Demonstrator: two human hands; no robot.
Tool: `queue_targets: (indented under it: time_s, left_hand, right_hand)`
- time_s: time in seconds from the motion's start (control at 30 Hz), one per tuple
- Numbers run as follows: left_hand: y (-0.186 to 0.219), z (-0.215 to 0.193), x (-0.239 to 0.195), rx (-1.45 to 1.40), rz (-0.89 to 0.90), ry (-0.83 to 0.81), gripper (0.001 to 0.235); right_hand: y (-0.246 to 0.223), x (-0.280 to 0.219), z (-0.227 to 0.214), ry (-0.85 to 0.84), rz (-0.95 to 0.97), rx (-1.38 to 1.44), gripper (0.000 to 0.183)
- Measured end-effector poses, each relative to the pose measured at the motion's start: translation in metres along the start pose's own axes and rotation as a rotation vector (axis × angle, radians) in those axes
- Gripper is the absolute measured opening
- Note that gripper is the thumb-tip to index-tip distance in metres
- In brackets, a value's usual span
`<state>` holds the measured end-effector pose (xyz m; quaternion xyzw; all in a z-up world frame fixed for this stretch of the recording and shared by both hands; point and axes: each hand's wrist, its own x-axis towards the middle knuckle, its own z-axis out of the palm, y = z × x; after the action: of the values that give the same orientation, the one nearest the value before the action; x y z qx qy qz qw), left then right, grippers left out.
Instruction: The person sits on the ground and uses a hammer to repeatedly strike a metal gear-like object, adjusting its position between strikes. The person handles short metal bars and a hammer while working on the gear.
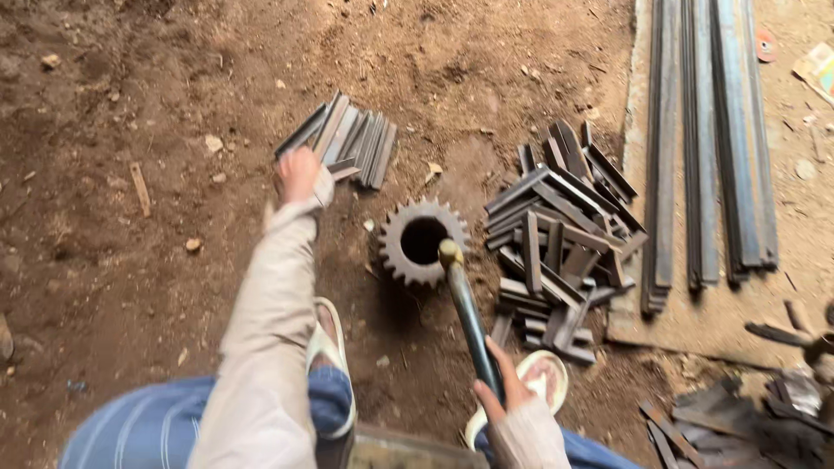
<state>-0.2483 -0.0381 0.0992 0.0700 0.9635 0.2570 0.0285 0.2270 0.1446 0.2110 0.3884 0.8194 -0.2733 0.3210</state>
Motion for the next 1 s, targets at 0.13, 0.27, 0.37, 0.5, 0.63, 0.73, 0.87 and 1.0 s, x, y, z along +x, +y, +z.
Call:
queue_targets:
  time_s: [0.13, 0.27, 0.37, 0.5, 0.63, 0.73, 0.87, 1.0]
  left_hand:
    - [0.035, -0.079, -0.012, 0.076, 0.045, -0.338, 0.019]
    - [0.089, -0.085, -0.041, 0.301, 0.142, -0.762, 0.022]
    - [0.111, -0.053, -0.067, 0.498, 0.373, -0.833, 0.024]
    - [0.125, 0.005, -0.086, 0.629, 0.616, -0.631, 0.025]
    - [0.134, 0.030, -0.084, 0.641, 0.573, -0.584, 0.024]
    - [0.135, 0.026, -0.086, 0.598, 0.610, -0.493, 0.024]
    - [0.134, 0.015, -0.100, 0.594, 0.664, -0.424, 0.022]
    - [0.119, 0.013, -0.109, 0.513, 0.790, -0.287, 0.014]
  right_hand:
    - [-0.030, -0.026, -0.023, 0.256, -0.180, -0.002, 0.072]
    - [-0.041, -0.033, -0.034, 0.159, -0.137, 0.219, 0.068]
    - [-0.041, -0.035, -0.034, 0.097, -0.080, 0.340, 0.069]
    - [-0.035, -0.034, -0.026, 0.113, -0.073, 0.304, 0.066]
    - [-0.029, -0.023, -0.022, 0.186, -0.210, 0.178, 0.070]
    - [-0.027, -0.016, -0.020, 0.123, -0.159, 0.157, 0.073]
    - [-0.024, -0.015, -0.021, 0.114, -0.175, 0.237, 0.076]
    - [-0.023, -0.018, -0.016, 0.125, -0.167, 0.203, 0.072]
